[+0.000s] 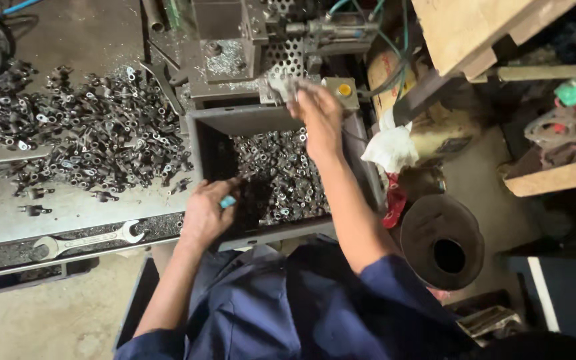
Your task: The person repeatedly picks small metal parts from a bin, places them into a machine, and then removes them to return to the bin. The cycle continues throughout the clip.
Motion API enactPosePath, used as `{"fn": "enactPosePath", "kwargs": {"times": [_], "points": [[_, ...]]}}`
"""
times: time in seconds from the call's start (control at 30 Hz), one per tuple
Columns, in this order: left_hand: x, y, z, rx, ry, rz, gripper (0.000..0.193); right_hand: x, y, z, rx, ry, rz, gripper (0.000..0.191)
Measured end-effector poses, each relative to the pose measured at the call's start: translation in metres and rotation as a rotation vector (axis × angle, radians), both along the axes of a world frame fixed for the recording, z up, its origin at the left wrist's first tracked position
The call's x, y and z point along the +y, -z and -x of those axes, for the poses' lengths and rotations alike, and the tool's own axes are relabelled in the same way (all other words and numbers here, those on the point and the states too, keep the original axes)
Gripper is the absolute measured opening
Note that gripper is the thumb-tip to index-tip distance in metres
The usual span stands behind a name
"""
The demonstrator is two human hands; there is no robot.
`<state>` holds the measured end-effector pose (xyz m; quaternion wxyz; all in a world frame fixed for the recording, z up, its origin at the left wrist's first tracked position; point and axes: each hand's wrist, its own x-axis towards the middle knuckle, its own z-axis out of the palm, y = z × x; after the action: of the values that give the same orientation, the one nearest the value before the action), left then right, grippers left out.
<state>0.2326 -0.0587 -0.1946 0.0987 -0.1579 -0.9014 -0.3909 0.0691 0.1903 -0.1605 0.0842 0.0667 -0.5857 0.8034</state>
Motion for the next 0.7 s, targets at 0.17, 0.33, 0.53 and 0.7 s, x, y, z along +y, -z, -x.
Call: {"fn": "enactPosePath", "kwargs": {"times": [0.17,0.33,0.53,0.7], "points": [[0.001,0.0,0.004,0.015,-0.026,0.16,0.052,-0.041,-0.023,0.079,-0.058,0.125,0.199,0.011],[0.0,0.001,0.004,0.009,-0.025,0.188,0.046,-0.055,-0.017,0.112,-0.015,0.161,0.265,0.006],[-0.002,0.0,0.006,0.01,-0.016,0.159,0.053,-0.059,-0.022,0.119,0.017,-0.054,0.303,0.01],[-0.002,-0.005,0.006,0.018,-0.03,0.15,0.056,-0.016,-0.027,0.055,0.044,-0.047,-0.304,0.041]]}}
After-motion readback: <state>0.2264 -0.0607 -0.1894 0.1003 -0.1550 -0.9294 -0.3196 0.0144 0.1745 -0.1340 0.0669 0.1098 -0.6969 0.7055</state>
